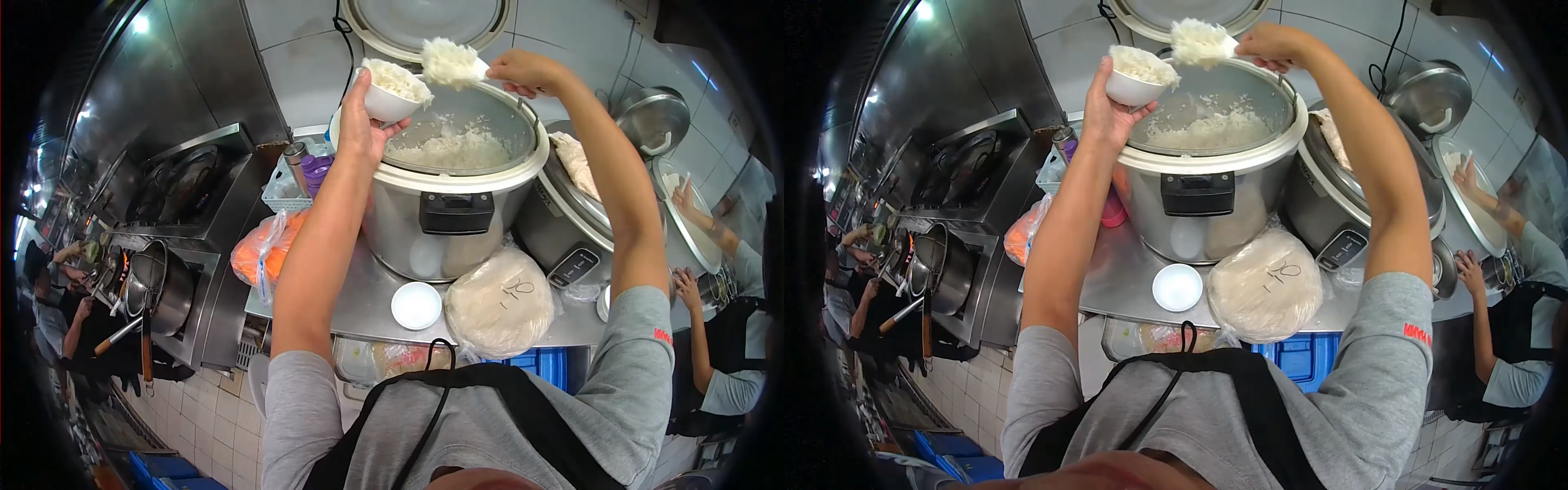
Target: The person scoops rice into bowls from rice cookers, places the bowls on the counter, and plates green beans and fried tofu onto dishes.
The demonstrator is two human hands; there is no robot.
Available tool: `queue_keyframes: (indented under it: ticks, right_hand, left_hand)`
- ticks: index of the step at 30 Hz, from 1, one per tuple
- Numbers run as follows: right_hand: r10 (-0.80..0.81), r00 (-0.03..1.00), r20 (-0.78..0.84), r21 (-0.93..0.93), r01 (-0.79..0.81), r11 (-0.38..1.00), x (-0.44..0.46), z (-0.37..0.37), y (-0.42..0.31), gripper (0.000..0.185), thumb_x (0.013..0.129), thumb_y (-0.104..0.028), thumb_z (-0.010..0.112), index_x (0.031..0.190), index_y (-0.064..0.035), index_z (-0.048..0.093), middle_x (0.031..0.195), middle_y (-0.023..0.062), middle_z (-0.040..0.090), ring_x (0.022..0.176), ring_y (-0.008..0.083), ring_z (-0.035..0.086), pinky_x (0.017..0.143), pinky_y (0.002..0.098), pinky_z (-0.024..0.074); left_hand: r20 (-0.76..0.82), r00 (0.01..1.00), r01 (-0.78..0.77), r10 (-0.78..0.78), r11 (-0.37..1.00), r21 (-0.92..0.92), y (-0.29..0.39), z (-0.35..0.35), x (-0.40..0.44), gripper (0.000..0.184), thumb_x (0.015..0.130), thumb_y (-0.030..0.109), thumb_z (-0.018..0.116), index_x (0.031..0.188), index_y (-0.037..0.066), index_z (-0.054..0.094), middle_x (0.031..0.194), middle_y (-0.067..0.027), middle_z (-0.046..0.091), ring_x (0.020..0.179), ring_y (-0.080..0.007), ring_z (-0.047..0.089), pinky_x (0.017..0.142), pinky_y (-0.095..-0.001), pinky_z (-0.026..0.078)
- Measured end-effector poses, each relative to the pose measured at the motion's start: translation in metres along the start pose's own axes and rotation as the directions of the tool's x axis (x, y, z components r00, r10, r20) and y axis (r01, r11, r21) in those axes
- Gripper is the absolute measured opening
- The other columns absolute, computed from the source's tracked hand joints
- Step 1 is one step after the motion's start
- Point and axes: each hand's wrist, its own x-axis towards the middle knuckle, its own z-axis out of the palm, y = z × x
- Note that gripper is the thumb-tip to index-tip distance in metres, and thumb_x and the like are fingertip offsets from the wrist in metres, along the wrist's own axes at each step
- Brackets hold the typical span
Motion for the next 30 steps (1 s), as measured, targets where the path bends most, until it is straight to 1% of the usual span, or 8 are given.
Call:
queue_keyframes:
  ticks: [3,7,10,11,14,26,29,30]
  right_hand:
    - [-0.098,0.980,-0.176,0.019,0.103,0.995,-0.014,0.028,-0.031,0.021,0.084,-0.015,0.049,0.095,0.0007,0.058,0.066,0.0066,0.057,0.047,0.0166,0.052,0.039,0.0301,0.0438]
    - [-0.422,0.822,-0.383,-0.613,0.116,0.782,-0.022,0.109,-0.045,0.036,0.083,-0.008,0.044,0.117,0.0033,0.047,0.090,0.0230,0.063,0.076,0.0353,0.064,0.065,0.0434,0.0526]
    - [-0.503,0.787,-0.357,-0.601,0.219,0.769,-0.043,0.113,-0.053,0.048,0.083,-0.003,0.044,0.129,0.0050,0.036,0.090,0.0257,0.062,0.083,0.0380,0.063,0.075,0.0466,0.0500]
    - [-0.368,0.898,-0.240,-0.604,0.159,0.781,-0.045,0.094,-0.060,0.049,0.086,-0.006,0.047,0.134,-0.0034,0.038,0.103,0.0246,0.060,0.088,0.0360,0.062,0.078,0.0425,0.0492]
    - [-0.426,0.855,-0.297,-0.407,0.290,0.866,-0.043,0.042,-0.055,0.047,0.087,-0.009,0.049,0.133,-0.0127,0.043,0.110,0.0204,0.061,0.091,0.0333,0.062,0.081,0.0409,0.0490]
    - [-0.515,0.811,-0.278,-0.462,0.357,0.812,-0.055,0.074,-0.051,0.044,0.084,-0.010,0.055,0.125,-0.0264,0.054,0.089,0.0166,0.064,0.079,0.0326,0.060,0.072,0.0431,0.0468]
    - [-0.714,0.556,-0.425,-0.429,0.571,0.700,-0.042,0.065,-0.039,0.046,0.085,-0.009,0.054,0.125,-0.0311,0.053,0.084,0.0118,0.062,0.078,0.0295,0.059,0.070,0.0419,0.0472]
    - [-0.685,0.592,-0.425,-0.418,0.543,0.728,-0.047,0.064,-0.038,0.046,0.085,-0.009,0.054,0.125,-0.0325,0.053,0.083,0.0104,0.061,0.077,0.0287,0.059,0.070,0.0414,0.0474]
  left_hand:
    - [-0.004,0.999,0.035,-0.035,0.999,-0.005,-0.007,0.015,0.004,0.063,0.084,0.052,0.054,0.127,0.008,0.040,0.122,-0.0167,0.047,0.108,-0.0305,0.050,0.077,-0.0473,0.046]
    - [-0.067,0.997,0.044,-0.044,0.999,-0.004,-0.009,0.025,0.001,0.060,0.085,0.050,0.054,0.127,0.010,0.040,0.123,-0.0163,0.047,0.108,-0.0315,0.050,0.076,-0.0488,0.046]
    - [-0.036,0.998,0.045,-0.045,0.999,0.002,-0.006,0.018,-0.003,0.059,0.085,0.050,0.055,0.126,0.010,0.040,0.123,-0.0156,0.046,0.107,-0.0314,0.050,0.076,-0.0483,0.046]
    - [-0.037,0.999,0.040,-0.040,0.999,-0.006,-0.006,0.017,-0.003,0.059,0.085,0.050,0.055,0.126,0.011,0.040,0.123,-0.0152,0.047,0.107,-0.0311,0.050,0.075,-0.0480,0.046]
    - [-0.022,1.000,0.016,-0.017,1.000,-0.014,-0.006,0.018,-0.003,0.059,0.083,0.050,0.057,0.125,0.011,0.041,0.121,-0.0142,0.047,0.107,-0.0301,0.050,0.074,-0.0471,0.046]
    - [-0.012,0.997,0.074,-0.075,0.996,-0.041,-0.006,0.018,-0.006,0.065,0.080,0.058,0.056,0.121,0.009,0.044,0.113,-0.0153,0.050,0.100,-0.0298,0.051,0.070,-0.0431,0.048]
    - [0.006,0.995,0.096,-0.096,0.982,-0.160,-0.008,0.011,0.004,0.067,0.083,0.060,0.049,0.125,0.008,0.041,0.117,-0.0178,0.048,0.101,-0.0341,0.053,0.066,-0.0409,0.052]
    - [0.013,0.993,0.120,-0.120,0.971,-0.205,-0.008,0.010,0.006,0.068,0.085,0.061,0.045,0.127,0.008,0.039,0.120,-0.0192,0.047,0.101,-0.0373,0.054,0.065,-0.0395,0.053]
